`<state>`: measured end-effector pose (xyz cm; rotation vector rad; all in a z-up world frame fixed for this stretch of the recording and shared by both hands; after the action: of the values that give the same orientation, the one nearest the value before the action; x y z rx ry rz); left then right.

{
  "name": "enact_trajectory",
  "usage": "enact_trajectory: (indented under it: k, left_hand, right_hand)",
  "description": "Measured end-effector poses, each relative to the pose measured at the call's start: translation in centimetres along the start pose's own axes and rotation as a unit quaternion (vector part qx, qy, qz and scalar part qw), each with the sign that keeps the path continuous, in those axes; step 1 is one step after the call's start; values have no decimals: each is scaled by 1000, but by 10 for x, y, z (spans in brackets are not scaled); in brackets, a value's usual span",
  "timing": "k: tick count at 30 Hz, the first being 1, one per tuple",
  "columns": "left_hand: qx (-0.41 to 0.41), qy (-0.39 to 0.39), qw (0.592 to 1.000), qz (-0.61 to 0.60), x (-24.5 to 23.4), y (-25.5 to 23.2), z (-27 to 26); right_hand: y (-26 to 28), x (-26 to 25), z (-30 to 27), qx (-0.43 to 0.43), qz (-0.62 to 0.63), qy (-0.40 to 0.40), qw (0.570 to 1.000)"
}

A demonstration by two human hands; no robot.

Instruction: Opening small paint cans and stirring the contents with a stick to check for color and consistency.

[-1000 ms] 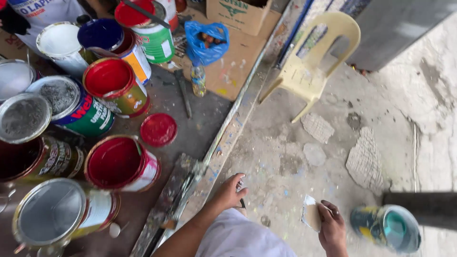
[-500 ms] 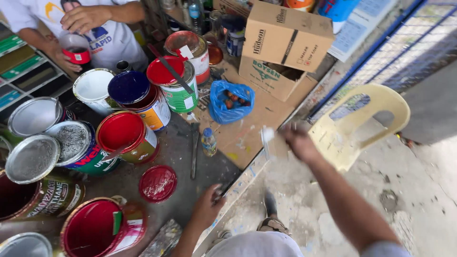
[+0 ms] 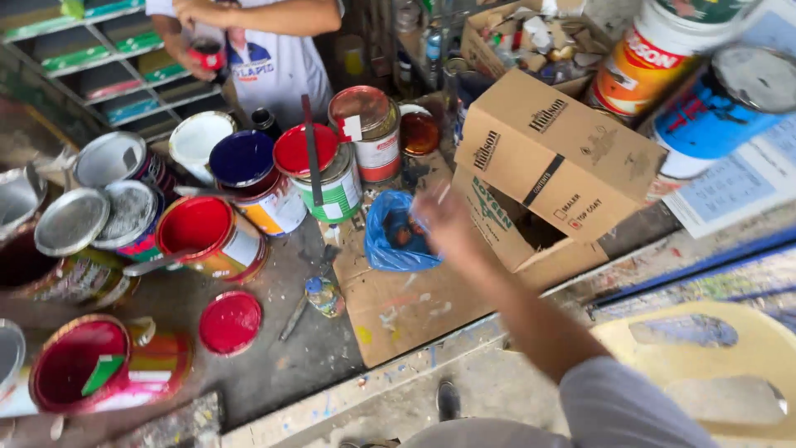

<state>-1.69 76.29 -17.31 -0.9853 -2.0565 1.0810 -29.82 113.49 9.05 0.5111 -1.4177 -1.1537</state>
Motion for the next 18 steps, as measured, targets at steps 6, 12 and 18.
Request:
enact_trajectory:
  k: [6,12,18]
  left_hand:
    - [42,-195,927,-317,-55,70,-189]
    - [289,65,876,-381,47,-137,-284]
    - [305,112,876,-356,18,-160,-315]
  right_hand:
    - [-100,-57,-231,201,-237,525,793]
    - [-110,-92,-274,140,-260,683,668]
    - [-139,-128,-222,204,-481,573,631]
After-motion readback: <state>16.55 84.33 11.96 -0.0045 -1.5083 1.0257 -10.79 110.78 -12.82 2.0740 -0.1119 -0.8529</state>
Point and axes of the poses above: each hand's wrist, its own z-axis towards the middle knuckle, its own x-axis out of the palm, y = z × x, the point moved 4 cm from there along z, towards the middle knuckle, and after that the axes turned 6 degrees about -y, right-handed, at the moved point
